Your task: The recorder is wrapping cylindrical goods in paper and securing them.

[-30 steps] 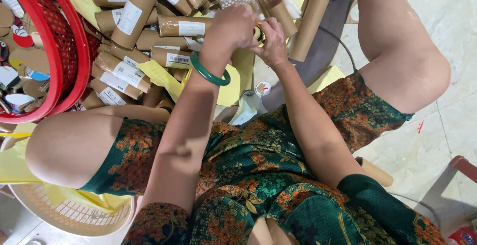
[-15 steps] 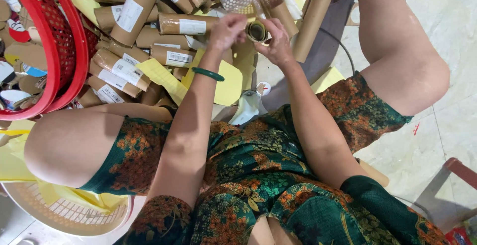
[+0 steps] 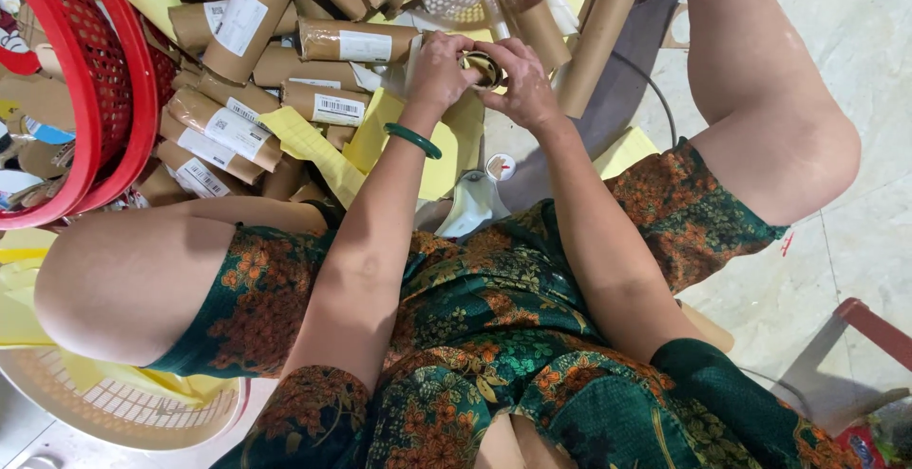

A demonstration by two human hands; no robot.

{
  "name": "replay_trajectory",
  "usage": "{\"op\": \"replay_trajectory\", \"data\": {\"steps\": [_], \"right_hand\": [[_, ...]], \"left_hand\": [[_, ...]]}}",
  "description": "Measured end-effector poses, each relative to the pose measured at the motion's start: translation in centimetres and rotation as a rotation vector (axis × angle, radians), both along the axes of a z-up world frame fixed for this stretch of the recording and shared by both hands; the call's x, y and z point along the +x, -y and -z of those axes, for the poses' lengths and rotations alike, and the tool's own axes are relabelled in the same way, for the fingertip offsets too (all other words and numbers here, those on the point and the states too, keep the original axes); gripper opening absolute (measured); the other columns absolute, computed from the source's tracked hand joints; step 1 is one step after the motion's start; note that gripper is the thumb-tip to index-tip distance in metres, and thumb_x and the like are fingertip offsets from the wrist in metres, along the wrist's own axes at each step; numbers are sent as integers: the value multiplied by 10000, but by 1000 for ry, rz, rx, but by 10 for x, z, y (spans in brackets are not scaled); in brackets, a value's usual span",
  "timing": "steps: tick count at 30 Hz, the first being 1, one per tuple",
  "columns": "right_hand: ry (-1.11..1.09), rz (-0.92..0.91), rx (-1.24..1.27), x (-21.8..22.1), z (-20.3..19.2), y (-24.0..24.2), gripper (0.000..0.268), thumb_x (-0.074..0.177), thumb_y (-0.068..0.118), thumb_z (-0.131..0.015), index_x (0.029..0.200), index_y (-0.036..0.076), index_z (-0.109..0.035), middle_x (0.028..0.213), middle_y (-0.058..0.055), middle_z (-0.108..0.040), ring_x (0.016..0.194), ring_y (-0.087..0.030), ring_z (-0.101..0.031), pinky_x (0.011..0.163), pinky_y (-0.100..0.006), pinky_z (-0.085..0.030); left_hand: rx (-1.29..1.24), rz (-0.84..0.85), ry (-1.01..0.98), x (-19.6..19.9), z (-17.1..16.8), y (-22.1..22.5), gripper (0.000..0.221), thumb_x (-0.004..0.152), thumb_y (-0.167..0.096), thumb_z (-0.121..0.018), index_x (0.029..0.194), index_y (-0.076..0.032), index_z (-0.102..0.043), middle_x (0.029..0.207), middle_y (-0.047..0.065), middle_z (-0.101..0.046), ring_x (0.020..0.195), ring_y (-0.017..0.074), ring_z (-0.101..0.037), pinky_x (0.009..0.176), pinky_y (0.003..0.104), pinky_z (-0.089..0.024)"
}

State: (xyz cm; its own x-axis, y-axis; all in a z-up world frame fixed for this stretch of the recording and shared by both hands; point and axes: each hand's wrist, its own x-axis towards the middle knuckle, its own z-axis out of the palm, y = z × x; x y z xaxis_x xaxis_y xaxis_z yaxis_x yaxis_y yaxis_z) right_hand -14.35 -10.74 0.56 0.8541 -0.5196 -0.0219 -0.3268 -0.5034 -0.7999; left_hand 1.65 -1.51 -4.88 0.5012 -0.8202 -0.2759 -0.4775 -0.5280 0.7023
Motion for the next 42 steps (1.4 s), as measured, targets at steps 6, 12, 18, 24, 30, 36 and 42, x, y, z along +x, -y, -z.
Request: {"op": "replay_trajectory", "data": {"steps": [6,12,18,24,30,36,42], "right_hand": [[24,-34,223,-3,6,13,608,836,227,-879,1375,99,-629,1257,-138,-625,1157,-327,-628,958,-421,-553],[20,75,389,-4,15,20,374,903,199,-813,1256,109,-731,1136,-123,-683,1028,-270,-695,878,-386,-589],[-94,216,-168,5,2,4,125,863,80,-764,987,86,-749,956,-152,-699,915,-360,-680,828,-469,-536],[-55,279,-196,0,5,19,154,827,56,-749,979,80,-736,947,-153,-711,910,-370,-675,826,-481,-531],[-48,244,-162,1,-5,26,196,819,28,-733,1008,77,-755,939,-160,-708,882,-375,-683,807,-471,-540],[-74,277,-95,-3,-4,47,184,866,18,-711,1043,54,-744,953,-150,-722,853,-316,-719,796,-430,-567],[-44,264,-94,8,-19,31,171,838,25,-716,1004,43,-679,951,-127,-677,894,-308,-696,818,-441,-560]], "left_hand": [[-109,-42,141,-15,-5,1,322,780,49,-650,1012,-124,-793,1029,139,-650,1025,329,-657,914,441,-527],[-5,-35,56,-23,-16,6,317,831,24,-625,1055,-126,-791,1101,177,-607,1007,350,-642,897,465,-510],[-182,55,-53,-22,-1,6,255,807,-80,-703,1054,-41,-752,1055,197,-609,1016,366,-638,944,436,-524],[-135,-114,98,5,9,2,345,959,-176,-723,1255,-13,-658,1364,183,-533,1249,370,-537,1051,457,-459],[64,-58,383,20,39,11,506,839,-69,-702,1342,-79,-659,1502,177,-428,1330,422,-450,1061,486,-466],[190,21,330,32,42,23,384,872,-54,-642,1253,-57,-690,1503,144,-429,1320,397,-449,1011,481,-489],[13,-21,383,39,75,16,420,835,-45,-582,1241,11,-675,1383,144,-511,1209,421,-507,958,475,-493]]}}
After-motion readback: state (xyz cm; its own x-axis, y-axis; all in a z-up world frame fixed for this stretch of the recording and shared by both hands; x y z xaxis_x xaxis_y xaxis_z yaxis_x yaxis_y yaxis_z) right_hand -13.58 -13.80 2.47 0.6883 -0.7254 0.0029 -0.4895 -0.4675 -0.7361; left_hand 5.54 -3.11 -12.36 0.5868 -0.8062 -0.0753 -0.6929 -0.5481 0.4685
